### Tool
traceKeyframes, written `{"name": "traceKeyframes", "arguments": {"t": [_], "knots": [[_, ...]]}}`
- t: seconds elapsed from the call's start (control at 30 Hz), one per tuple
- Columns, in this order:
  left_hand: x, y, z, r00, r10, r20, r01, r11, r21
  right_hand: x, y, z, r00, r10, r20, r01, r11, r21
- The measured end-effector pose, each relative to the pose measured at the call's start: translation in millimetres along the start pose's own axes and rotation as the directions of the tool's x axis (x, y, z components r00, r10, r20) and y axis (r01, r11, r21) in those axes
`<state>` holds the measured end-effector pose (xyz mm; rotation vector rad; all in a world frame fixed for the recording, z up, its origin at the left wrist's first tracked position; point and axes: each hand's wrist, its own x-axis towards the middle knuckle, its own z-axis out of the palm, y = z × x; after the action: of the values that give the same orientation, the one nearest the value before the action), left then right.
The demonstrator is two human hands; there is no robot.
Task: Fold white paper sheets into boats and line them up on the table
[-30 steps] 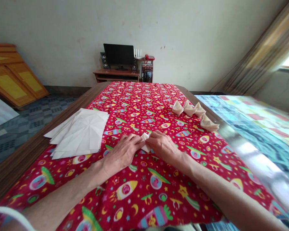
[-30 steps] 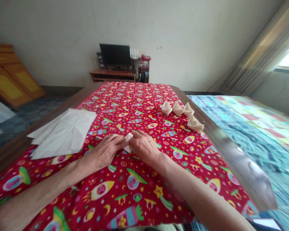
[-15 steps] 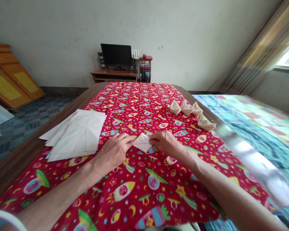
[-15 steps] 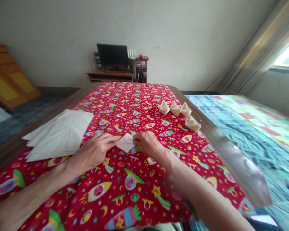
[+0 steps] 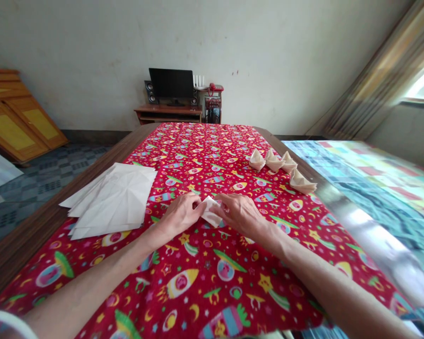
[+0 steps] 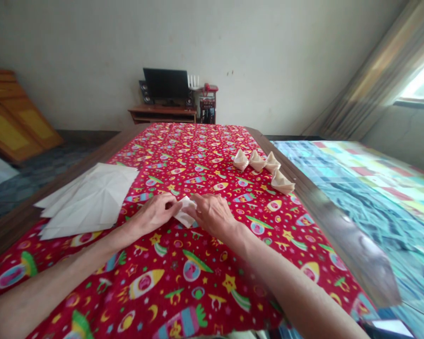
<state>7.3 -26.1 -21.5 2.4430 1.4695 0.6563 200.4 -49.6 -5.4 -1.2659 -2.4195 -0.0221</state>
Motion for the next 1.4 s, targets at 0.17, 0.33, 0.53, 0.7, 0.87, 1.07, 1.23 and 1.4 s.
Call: {"name": "traceKeyframes", "arguments": {"t": [0.17,0.33,0.53,0.7,0.87,1.07,1.23,1.4], "knots": [[1.1,7.4,-5.5,1.000,-0.022,-0.006,0.019,0.961,-0.276,5.3,-23.1,1.5,0.993,-0.077,-0.090,0.064,0.989,-0.136],[-6.9,16.5,-11.2,0.989,-0.041,-0.143,-0.020,0.915,-0.403,8.7,-19.3,2.1,0.971,-0.044,-0.236,0.055,0.998,0.041],[-6.0,5.7,6.1,0.979,-0.095,-0.180,-0.018,0.841,-0.541,17.1,-0.3,7.6,0.888,0.417,-0.194,-0.183,0.708,0.682],[-4.4,1.0,3.4,0.992,-0.091,-0.084,0.028,0.825,-0.565,17.7,6.1,16.7,0.885,0.465,-0.007,-0.279,0.542,0.793],[-3.9,-7.2,1.7,0.997,-0.006,-0.074,-0.016,0.955,-0.296,7.9,7.5,13.2,0.950,0.303,0.073,-0.307,0.870,0.387],[-7.4,-14.9,8.4,0.958,0.176,-0.226,-0.163,0.984,0.073,2.0,11.5,17.6,0.997,0.080,-0.010,-0.078,0.989,0.123],[-17.3,-7.5,-1.8,0.942,0.327,-0.079,-0.322,0.944,0.073,1.0,15.9,19.3,0.984,-0.177,-0.031,0.179,0.979,0.103],[-26.7,-4.5,-6.3,0.944,0.327,-0.040,-0.326,0.945,0.029,-1.7,24.2,22.2,0.955,-0.295,-0.017,0.291,0.932,0.215]]}}
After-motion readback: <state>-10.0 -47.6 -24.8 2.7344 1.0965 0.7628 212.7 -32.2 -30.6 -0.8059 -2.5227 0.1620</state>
